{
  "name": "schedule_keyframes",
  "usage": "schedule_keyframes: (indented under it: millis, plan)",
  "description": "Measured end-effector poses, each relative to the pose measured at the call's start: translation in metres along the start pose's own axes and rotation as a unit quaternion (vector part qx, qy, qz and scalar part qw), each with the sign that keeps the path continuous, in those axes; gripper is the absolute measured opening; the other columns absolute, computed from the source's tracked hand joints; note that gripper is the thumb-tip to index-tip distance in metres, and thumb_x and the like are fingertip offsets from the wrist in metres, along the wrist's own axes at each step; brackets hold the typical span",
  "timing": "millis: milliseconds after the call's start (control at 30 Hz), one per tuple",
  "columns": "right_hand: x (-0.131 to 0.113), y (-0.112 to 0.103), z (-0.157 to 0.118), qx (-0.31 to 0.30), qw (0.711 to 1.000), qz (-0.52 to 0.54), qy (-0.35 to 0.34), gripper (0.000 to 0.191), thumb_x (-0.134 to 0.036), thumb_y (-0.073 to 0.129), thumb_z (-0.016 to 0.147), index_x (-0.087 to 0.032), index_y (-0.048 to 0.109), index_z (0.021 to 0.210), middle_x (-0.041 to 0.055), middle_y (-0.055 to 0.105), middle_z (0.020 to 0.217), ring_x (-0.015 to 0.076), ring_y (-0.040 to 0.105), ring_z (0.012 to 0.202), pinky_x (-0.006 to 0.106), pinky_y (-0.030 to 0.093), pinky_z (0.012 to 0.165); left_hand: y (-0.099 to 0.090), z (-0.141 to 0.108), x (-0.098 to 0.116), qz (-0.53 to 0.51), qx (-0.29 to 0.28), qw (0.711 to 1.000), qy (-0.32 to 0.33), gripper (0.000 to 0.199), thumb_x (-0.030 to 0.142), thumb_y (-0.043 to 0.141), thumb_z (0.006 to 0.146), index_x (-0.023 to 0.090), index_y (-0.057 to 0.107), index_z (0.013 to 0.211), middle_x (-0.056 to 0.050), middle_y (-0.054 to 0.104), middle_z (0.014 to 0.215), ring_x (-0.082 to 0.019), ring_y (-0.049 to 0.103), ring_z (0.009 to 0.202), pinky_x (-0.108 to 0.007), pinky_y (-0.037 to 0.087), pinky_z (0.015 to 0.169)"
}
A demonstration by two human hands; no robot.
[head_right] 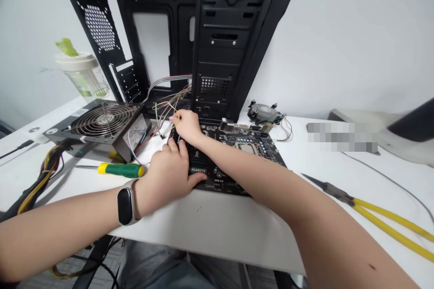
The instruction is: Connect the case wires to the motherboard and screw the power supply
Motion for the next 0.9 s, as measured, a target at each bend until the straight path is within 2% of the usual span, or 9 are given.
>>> schedule_keyframes:
  millis: [567,700,900]
  plan:
    - [0.0047,-0.0020,0.0028,0.006,0.999,0.050,0.020,0.010,-0.019,0.063,0.074,-0.014,0.065,0.065,-0.0003,0.061,0.062,0.0115,0.053,0.060,0.026,0.039,0.063,0.0017,0.0017,0.0007,0.020,0.001,1.000,-0.008,0.102,0.074,0.038,0.083,-0.010,0.031,0.140,-0.040,0.040,0.134,-0.045,0.054,0.111,-0.041,0.049,0.075]
    - [0.0080,0.0017,0.0044,-0.004,0.997,0.074,0.028,0.012,-0.020,0.064,0.074,-0.014,0.061,0.064,-0.0024,0.056,0.057,0.0103,0.050,0.055,0.025,0.039,0.060,0.0009,0.0017,0.0005,0.020,-0.001,1.000,-0.008,0.102,0.074,0.037,0.083,-0.011,0.032,0.139,-0.040,0.042,0.132,-0.042,0.058,0.104,-0.038,0.049,0.072]
    - [0.0053,0.0063,0.0065,-0.033,0.992,0.117,0.032,0.019,-0.028,0.054,0.082,-0.016,0.059,0.069,-0.0052,0.049,0.051,0.0078,0.045,0.045,0.021,0.037,0.050,-0.0012,0.0019,-0.0018,0.015,0.006,1.000,-0.007,0.102,0.075,0.037,0.082,-0.010,0.035,0.139,-0.038,0.048,0.128,-0.037,0.060,0.099,-0.034,0.047,0.069]
Point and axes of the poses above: each hand's wrist, its own z-axis towards the middle knuckle, its own y-axis out of the palm, x = y × z, the point moved 5 cm from there along z, towards the middle knuckle
